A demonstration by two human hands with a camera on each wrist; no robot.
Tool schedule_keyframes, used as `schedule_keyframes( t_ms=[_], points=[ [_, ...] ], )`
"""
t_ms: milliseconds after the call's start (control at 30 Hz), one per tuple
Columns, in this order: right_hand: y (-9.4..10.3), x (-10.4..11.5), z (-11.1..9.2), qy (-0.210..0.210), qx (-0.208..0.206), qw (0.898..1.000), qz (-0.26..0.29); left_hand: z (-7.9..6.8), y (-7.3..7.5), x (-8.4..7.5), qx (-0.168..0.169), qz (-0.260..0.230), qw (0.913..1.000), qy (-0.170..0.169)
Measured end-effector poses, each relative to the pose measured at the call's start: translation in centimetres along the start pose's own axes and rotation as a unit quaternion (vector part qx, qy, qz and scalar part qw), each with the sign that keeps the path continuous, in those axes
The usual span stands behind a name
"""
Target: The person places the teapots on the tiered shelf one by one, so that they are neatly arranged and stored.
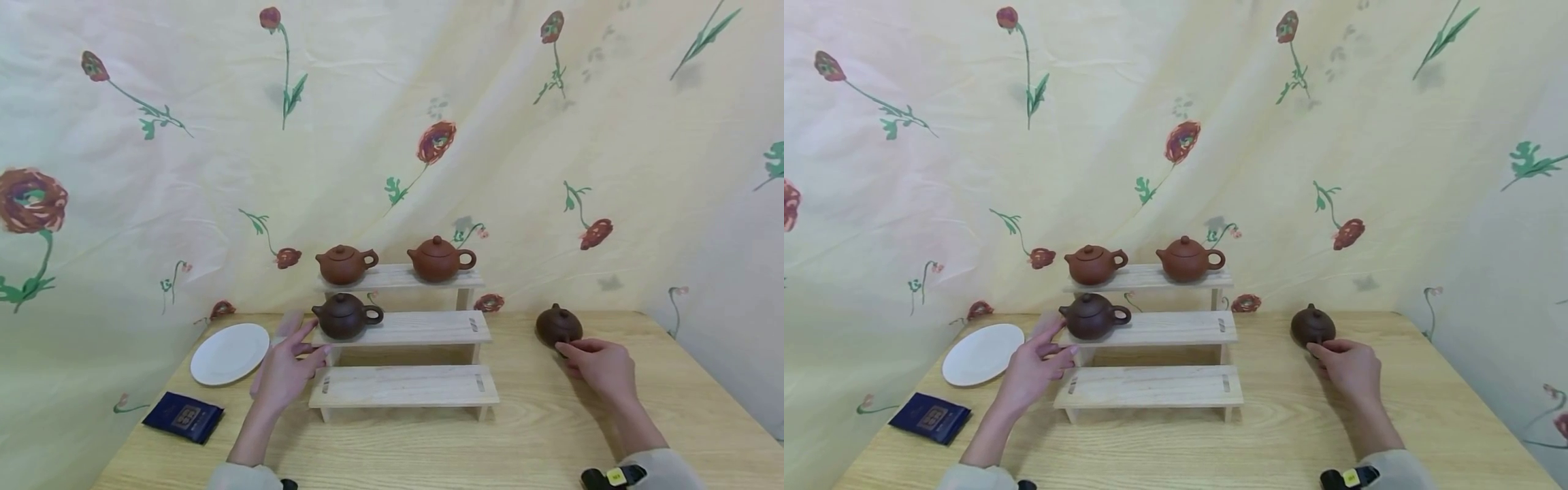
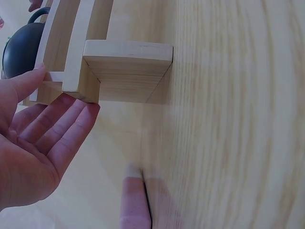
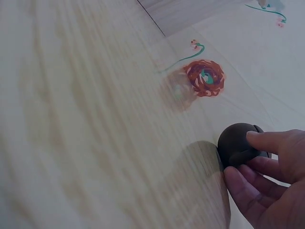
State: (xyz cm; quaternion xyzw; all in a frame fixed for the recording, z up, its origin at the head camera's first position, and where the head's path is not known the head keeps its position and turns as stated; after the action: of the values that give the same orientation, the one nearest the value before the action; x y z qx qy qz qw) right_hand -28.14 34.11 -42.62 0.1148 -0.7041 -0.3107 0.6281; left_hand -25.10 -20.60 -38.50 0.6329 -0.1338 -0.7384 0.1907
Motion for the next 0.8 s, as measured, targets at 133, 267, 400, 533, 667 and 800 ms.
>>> schedule_keyframes(
  t_ms=[133,267,400,533,667,800],
  points=[
    [-0.05,0.08,-0.09,0.006,0.005,1.000,0.008,0.05,-0.03,0.06,0.001,0.000,1.0000,-0.004],
    [-0.13,0.12,-0.17,0.018,0.005,1.000,0.012,0.06,-0.06,0.11,0.000,-0.004,1.0000,-0.001],
    [-0.12,0.08,-0.18,0.031,-0.003,1.000,-0.001,0.03,-0.07,0.10,-0.001,-0.005,1.0000,-0.002],
    [-0.03,0.10,-0.23,0.043,-0.014,0.999,-0.025,-0.01,-0.05,0.05,-0.002,0.003,1.0000,-0.004],
    [0.15,0.23,-0.38,0.048,-0.029,0.998,-0.039,-0.04,-0.01,-0.01,0.000,0.006,1.0000,-0.001],
    [0.28,0.31,-0.55,0.044,-0.036,0.998,-0.031,-0.07,-0.02,-0.11,0.000,0.006,1.0000,0.001]
  ],
)
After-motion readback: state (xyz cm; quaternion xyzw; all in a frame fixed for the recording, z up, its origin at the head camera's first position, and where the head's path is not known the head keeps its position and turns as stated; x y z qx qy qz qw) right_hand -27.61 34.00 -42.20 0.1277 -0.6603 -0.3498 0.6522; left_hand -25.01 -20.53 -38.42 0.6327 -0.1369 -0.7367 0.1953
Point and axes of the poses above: each hand's wrist, its own z-axis towards the middle knuckle, its own y-axis out of the back of the hand, x = y × z, the point moved 5 cm from there along z, towards the middle knuckle, and after that the axes turned 4 degrees about x, right-handed, at the moved point
